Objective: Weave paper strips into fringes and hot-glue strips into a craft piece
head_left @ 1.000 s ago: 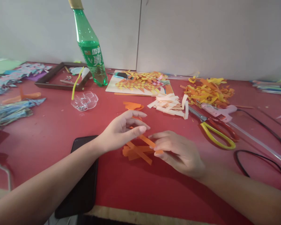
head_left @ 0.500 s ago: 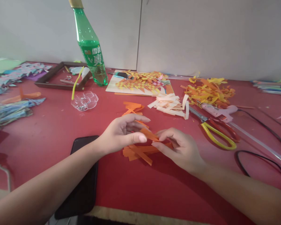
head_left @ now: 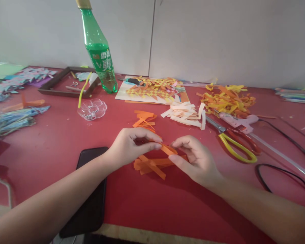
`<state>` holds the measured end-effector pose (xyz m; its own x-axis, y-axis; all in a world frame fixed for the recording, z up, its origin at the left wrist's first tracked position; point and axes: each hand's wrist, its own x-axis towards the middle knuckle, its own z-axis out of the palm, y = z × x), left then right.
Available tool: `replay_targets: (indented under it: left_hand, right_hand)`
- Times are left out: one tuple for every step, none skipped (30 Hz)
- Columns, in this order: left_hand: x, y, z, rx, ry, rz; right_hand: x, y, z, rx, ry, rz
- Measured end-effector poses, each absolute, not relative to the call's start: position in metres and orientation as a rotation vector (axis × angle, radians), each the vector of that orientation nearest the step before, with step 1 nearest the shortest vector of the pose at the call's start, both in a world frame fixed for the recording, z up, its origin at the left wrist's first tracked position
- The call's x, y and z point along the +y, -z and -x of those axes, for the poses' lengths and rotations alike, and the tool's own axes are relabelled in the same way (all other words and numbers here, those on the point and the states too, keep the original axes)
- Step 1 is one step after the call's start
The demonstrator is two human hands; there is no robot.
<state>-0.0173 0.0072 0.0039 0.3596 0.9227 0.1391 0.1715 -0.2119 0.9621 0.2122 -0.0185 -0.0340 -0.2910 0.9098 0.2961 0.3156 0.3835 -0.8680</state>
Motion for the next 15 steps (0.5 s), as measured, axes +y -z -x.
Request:
replay_targets:
  left_hand:
    - [0.0075, -0.0041, 0.0174, 1.005, -0.961, -1.613]
    - [0.0077, -0.004, 0.0175, 1.013, -0.959, -1.585]
    - [0.0078, -0.0037, 0.0176, 1.016, -0.954, -1.558]
    - [0.0077, -0.0032, 0.0178, 1.012, -0.95, -1.535]
    - [0.0076, -0.0026, 0.0179, 1.008, -0.943, -1.514]
    - [0.0074, -0.0021, 0.018, 1.004, -0.934, -1.495]
    - [0.0071, -0.0018, 0.0181, 1.002, -0.927, -1.479]
    - [0.0069, -0.0017, 0.0181, 1.003, -0.92, -1.464]
    - [0.0069, -0.0018, 0.018, 1.007, -0.915, -1.449]
    - [0.007, -0.0021, 0.0179, 1.01, -0.912, -1.431]
    - [0.0072, -0.0026, 0.0177, 1.011, -0.913, -1.411]
    - [0.0076, -0.003, 0.0174, 1.01, -0.918, -1.39]
    - [0.0082, -0.0032, 0.0172, 1.007, -0.923, -1.369]
    - [0.0088, -0.0033, 0.0172, 1.005, -0.925, -1.354]
    - [0.0094, -0.0032, 0.0172, 1.004, -0.927, -1.348]
  right_hand:
    - [-0.0184, 0.0339, -0.2121, -1.793, -0.908, 1.053]
    - [-0.0184, 0.0335, -0.2118, -1.777, -0.924, 1.046]
    - [-0.0185, 0.0331, -0.2113, -1.758, -0.937, 1.048]
    - [-0.0187, 0.0326, -0.2107, -1.737, -0.948, 1.057]
    - [-0.0189, 0.0322, -0.2099, -1.713, -0.955, 1.069]
    - [-0.0192, 0.0319, -0.2091, -1.688, -0.958, 1.079]
    - [-0.0195, 0.0316, -0.2083, -1.665, -0.96, 1.086]
    - [-0.0197, 0.0313, -0.2075, -1.647, -0.961, 1.087]
    - [-0.0199, 0.031, -0.2068, -1.634, -0.961, 1.086]
    - [-0.0201, 0.0307, -0.2061, -1.624, -0.96, 1.086]
    - [-0.0202, 0.0303, -0.2055, -1.617, -0.96, 1.086]
    - [-0.0201, 0.0299, -0.2049, -1.611, -0.957, 1.088]
    - [-0.0199, 0.0295, -0.2046, -1.605, -0.952, 1.092]
    - [-0.0196, 0.0291, -0.2044, -1.603, -0.947, 1.097]
    - [-0.019, 0.0288, -0.2045, -1.606, -0.942, 1.104]
